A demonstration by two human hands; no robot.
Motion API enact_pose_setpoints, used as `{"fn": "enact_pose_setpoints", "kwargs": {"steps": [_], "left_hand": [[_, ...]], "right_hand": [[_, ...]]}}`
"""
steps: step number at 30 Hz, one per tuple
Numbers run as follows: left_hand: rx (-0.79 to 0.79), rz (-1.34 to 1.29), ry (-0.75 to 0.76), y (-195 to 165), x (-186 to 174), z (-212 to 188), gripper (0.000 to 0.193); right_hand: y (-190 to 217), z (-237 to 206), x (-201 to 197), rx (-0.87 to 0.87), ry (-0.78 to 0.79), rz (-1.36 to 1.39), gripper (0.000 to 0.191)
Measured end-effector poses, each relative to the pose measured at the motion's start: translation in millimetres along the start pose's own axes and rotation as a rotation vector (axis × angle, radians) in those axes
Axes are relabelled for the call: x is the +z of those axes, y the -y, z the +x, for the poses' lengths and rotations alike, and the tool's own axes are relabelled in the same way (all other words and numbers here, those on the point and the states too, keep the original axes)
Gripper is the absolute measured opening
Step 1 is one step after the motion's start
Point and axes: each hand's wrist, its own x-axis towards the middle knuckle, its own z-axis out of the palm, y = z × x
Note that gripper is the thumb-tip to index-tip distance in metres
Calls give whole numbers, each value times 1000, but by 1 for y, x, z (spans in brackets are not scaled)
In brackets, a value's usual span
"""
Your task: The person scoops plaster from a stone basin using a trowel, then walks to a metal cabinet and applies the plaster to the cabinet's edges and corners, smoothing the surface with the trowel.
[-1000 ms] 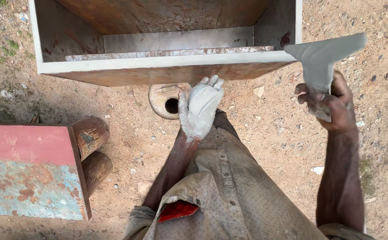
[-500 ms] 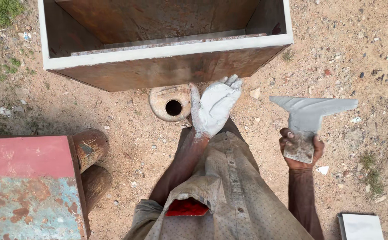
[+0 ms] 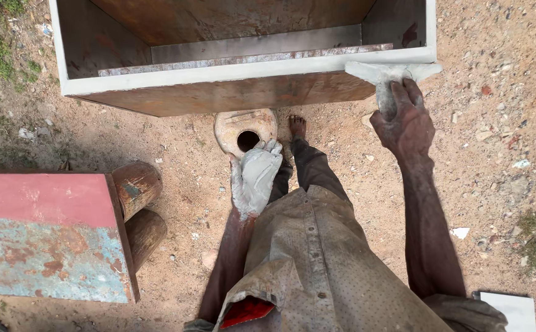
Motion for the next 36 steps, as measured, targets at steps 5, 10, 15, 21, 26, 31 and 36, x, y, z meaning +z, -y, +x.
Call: {"fn": "enact_pose_setpoints", "kwargs": {"steps": [5,10,15,21,26,31,36], "left_hand": [[34,29,-81,-5,-4,6,90],[14,-48,-119,-7,-1,19,90],[21,-6,-90,-5,1,24,90],[3,-38,-148,-3,-2,22,91],[-12,-31,-158,0,-2,19,92],[-39,65,-33,8,9,19,90],[-134,108,40,10,32,35,91]], "right_hand": [[4,29,7,-78,-10,-28,73],[3,37,9,-95,0,-34,73],[-1,37,12,-108,-2,-60,74],[-6,38,18,-135,2,-41,76],[-7,39,19,-121,40,-58,81],[-13,2,1,100,555,-16,66],[-12,-54,-28,345,351,623,74]]}}
